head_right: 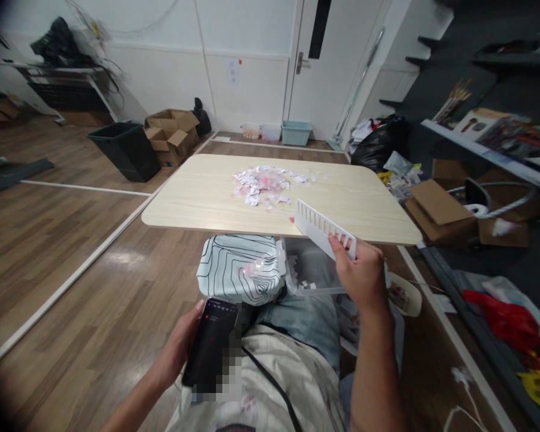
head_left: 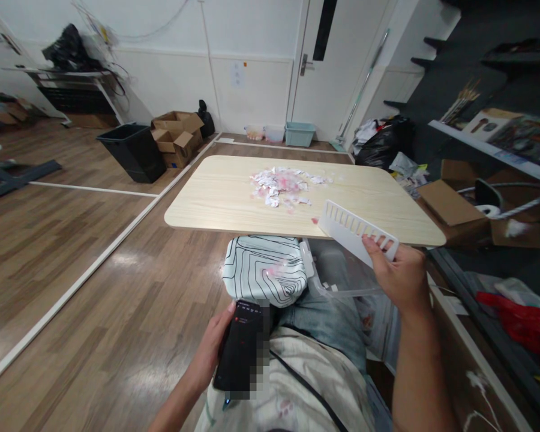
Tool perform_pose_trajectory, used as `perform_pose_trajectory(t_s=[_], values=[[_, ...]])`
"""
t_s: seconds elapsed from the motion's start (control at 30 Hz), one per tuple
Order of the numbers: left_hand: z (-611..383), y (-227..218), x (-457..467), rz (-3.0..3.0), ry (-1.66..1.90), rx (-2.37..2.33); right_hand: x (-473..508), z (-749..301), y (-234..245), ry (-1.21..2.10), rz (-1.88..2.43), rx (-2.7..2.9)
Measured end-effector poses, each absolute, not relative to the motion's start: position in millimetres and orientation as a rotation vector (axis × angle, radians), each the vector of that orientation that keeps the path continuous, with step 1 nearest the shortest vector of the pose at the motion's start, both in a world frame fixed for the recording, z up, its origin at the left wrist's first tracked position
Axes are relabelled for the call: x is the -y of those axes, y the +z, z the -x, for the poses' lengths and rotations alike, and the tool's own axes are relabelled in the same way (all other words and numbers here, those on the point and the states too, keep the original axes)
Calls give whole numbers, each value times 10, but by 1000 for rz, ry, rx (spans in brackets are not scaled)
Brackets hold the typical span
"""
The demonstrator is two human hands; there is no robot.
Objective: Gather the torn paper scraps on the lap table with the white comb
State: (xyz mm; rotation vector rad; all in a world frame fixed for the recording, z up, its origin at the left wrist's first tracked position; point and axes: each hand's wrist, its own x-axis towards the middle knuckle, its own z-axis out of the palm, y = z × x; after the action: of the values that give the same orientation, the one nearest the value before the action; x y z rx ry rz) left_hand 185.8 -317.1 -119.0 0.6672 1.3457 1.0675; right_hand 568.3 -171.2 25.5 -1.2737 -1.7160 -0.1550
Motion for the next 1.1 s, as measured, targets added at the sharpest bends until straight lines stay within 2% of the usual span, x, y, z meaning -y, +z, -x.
perform_pose_trajectory(t_s=[0.67,0.93,1.1], values=[[-1987,-1170,3095,-476,1093,-1501,1698,-5701,192,-95,1317,1672],[-2070,-965,3000,-651,997,-1328,1684,-5724,160,-89,1346,1662],[-2099,-1041,2987,-656,1051,-1338,1684,-5720,145,-88,1365,1650]])
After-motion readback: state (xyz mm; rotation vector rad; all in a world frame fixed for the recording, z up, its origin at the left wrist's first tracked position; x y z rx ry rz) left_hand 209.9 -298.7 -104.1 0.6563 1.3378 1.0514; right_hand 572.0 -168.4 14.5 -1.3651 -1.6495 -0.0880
